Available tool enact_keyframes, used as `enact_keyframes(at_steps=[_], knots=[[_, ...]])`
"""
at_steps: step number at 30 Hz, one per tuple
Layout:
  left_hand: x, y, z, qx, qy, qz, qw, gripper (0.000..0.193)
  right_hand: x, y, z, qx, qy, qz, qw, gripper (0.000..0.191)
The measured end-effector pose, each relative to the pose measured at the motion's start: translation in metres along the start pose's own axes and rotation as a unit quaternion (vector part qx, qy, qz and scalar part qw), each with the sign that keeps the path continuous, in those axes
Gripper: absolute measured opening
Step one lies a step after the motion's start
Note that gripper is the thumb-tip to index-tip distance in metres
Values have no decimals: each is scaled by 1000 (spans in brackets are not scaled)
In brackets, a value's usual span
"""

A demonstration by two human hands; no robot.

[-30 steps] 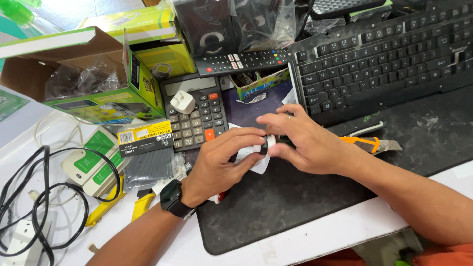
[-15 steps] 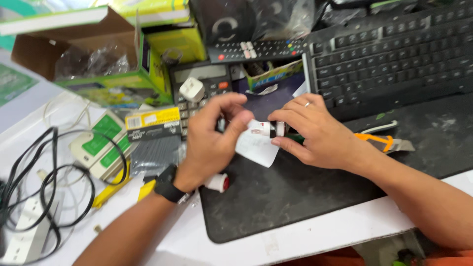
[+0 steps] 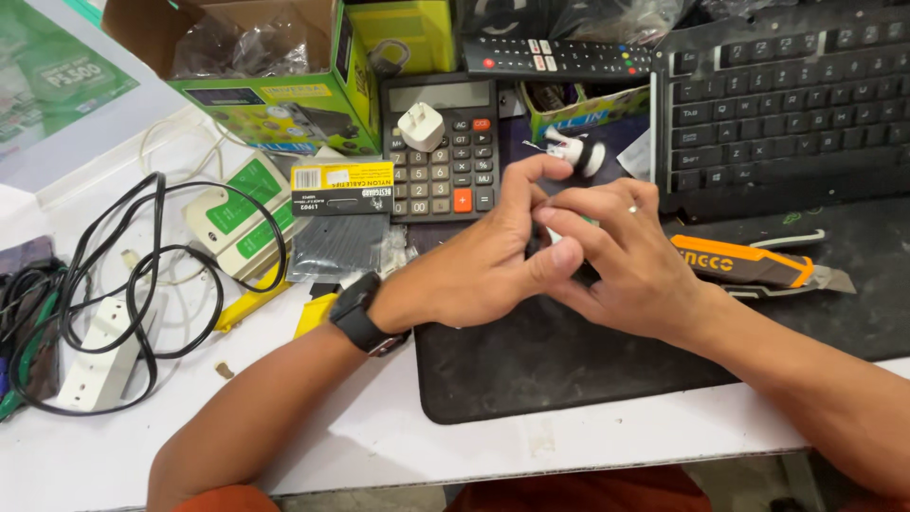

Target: The person wraps green electrical tape around a section of a black cable, pressing the tape in place, then coils the cable and sets it on the desk. They then pick up a white plug and socket assembly and fit the plug parts together by hand.

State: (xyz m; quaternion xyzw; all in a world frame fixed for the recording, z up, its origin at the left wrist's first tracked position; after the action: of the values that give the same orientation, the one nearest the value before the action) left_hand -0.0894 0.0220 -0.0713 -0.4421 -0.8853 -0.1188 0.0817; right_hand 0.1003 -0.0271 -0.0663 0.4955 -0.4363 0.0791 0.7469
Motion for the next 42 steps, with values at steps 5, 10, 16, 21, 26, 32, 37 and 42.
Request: enact_keyframes(at_steps=[5, 10, 16, 21, 26, 32, 37, 42], knots=[[1, 4, -18, 24, 25, -7, 999, 83, 0, 1, -4, -12, -10, 3, 1000, 52], [37, -11, -65, 81, 309, 15, 948, 81, 18, 0, -16, -60, 22, -51, 997, 53], [29, -28, -66, 221, 489, 198, 821, 64, 16, 1, -20, -88, 69, -65, 992, 49], [22, -24, -48, 215, 517, 189, 807, 23, 15, 1, -20, -83, 72, -56, 992, 53], [38, -12, -52, 100, 404, 96, 904, 32, 17, 2, -20, -93, 89, -50, 990, 50], [36, 5, -35, 49, 106, -86, 989, 32, 21, 2, -22, -111, 104, -58, 987, 45], [13, 13, 5, 14, -133, -95, 986, 39, 18, -4, -28, -149, 222, -57, 962, 45], [-3, 8, 32, 38, -192, -116, 974, 44, 14, -8, -31, -180, 314, -50, 931, 43]])
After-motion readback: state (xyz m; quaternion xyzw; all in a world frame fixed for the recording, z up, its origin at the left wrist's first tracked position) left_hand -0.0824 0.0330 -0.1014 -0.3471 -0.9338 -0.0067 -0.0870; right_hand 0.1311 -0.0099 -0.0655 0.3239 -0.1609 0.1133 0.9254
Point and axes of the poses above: each hand's wrist, its own y-axis towards the middle knuckle, its own x-axis out of the back of the hand, z = x × y, the point moved 2 cm from there along y, towards the middle knuckle, and after that the axes turned 4 degrees about x, right-handed, at the moved point
